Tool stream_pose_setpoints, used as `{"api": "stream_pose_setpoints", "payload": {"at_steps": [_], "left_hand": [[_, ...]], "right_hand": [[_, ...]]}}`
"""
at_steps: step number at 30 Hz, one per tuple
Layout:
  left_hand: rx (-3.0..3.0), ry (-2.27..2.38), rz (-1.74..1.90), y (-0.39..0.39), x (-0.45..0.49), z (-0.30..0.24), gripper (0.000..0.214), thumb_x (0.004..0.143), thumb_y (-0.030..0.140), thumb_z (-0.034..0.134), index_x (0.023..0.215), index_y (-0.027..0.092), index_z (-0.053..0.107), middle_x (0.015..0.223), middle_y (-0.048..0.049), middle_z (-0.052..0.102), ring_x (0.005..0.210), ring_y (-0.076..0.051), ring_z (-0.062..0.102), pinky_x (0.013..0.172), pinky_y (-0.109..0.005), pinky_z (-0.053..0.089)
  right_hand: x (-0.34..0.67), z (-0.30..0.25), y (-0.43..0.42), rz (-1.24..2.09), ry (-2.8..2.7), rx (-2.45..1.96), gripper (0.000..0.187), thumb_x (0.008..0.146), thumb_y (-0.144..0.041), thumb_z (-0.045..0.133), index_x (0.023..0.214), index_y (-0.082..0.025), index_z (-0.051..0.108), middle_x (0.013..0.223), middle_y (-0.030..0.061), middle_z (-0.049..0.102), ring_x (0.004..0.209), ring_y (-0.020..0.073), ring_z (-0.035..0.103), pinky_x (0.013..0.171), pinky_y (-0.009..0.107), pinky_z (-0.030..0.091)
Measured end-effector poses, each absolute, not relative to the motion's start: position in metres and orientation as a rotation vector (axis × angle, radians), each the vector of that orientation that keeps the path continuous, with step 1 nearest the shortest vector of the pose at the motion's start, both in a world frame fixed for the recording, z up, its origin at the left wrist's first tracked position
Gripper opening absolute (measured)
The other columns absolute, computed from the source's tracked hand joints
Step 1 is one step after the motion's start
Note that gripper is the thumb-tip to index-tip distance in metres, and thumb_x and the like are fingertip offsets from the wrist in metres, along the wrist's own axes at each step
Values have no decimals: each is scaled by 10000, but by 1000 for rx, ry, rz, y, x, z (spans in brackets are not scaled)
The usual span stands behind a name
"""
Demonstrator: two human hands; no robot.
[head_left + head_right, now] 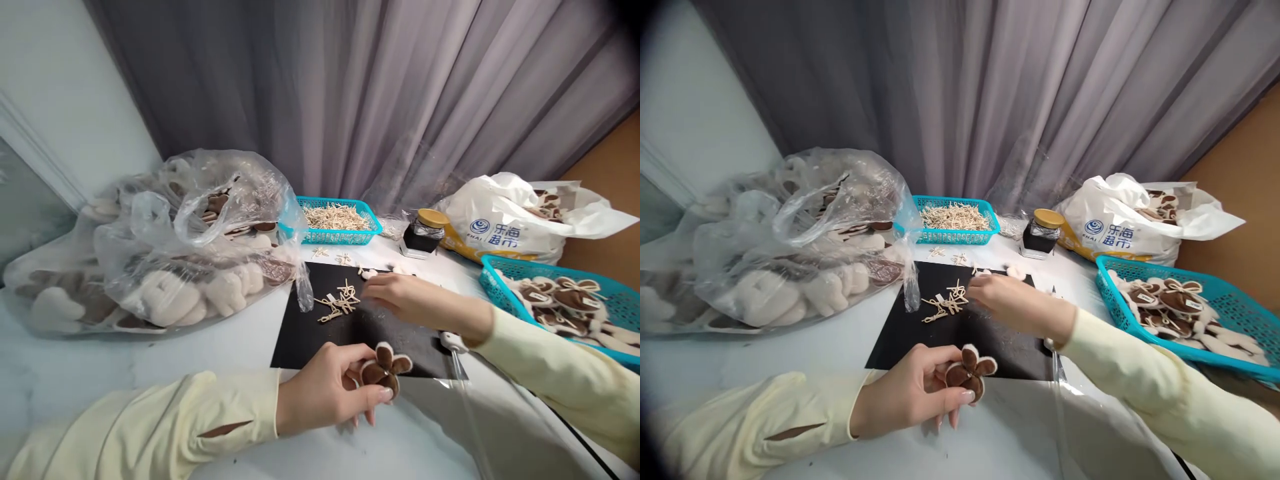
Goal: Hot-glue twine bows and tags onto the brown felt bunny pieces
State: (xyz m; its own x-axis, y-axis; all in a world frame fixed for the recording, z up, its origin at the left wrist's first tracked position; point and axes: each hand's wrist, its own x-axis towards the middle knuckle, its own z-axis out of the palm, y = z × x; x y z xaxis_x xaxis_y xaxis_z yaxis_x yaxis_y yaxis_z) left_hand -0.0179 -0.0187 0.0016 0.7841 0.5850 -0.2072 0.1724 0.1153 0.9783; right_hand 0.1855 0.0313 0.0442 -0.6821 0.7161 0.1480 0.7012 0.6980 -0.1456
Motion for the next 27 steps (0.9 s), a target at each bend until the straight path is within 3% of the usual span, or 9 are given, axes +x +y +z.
{"api": "stream_pose_setpoints", "payload": {"at_steps": [3, 7, 13, 20, 27], "left_hand": [[1460, 655, 344, -19, -18, 3, 231, 763, 329, 606, 905, 148, 594, 810, -47, 634, 584, -120, 602, 437, -187, 445], [1443, 644, 377, -18, -18, 2, 257, 765, 312, 604, 964, 149, 600, 771, -27, 609, 570, -110, 595, 421, -171, 439], [1466, 641, 365, -17, -17, -2, 313, 768, 319, 599, 1022, 136, 605, 770, -52, 627, 562, -122, 602, 413, -179, 442], [1465, 645, 378, -17, -17, -2, 280, 761, 321, 596, 977, 143, 607, 814, -63, 650, 551, -113, 602, 402, -168, 433], [1416, 629, 393, -15, -15, -2, 298, 771, 318, 597, 1014, 146, 605, 816, -47, 632, 547, -93, 575, 411, -160, 425]], "right_hand": [[152, 33, 61, 183, -2774, -1055, 187, 876, -91, 454, 857, -170, 622, 882, 55, 623, 783, 145, 590, 694, 259, 485], [133, 23, 74, 239, -2789, -1017, 60, 820, -139, 576, 835, -177, 620, 863, 51, 613, 802, 165, 572, 693, 271, 485], [129, 22, 66, 313, -2785, -1015, 163, 817, -57, 500, 838, -168, 617, 822, 47, 627, 711, 147, 573, 635, 260, 473], [157, 38, 75, 316, -2702, -1106, 268, 859, -30, 402, 971, -144, 617, 923, 69, 664, 828, 152, 602, 750, 272, 474], [167, 21, 85, 288, -2708, -1166, 216, 794, -36, 503, 911, -150, 645, 899, 79, 663, 796, 168, 597, 713, 270, 462]]}}
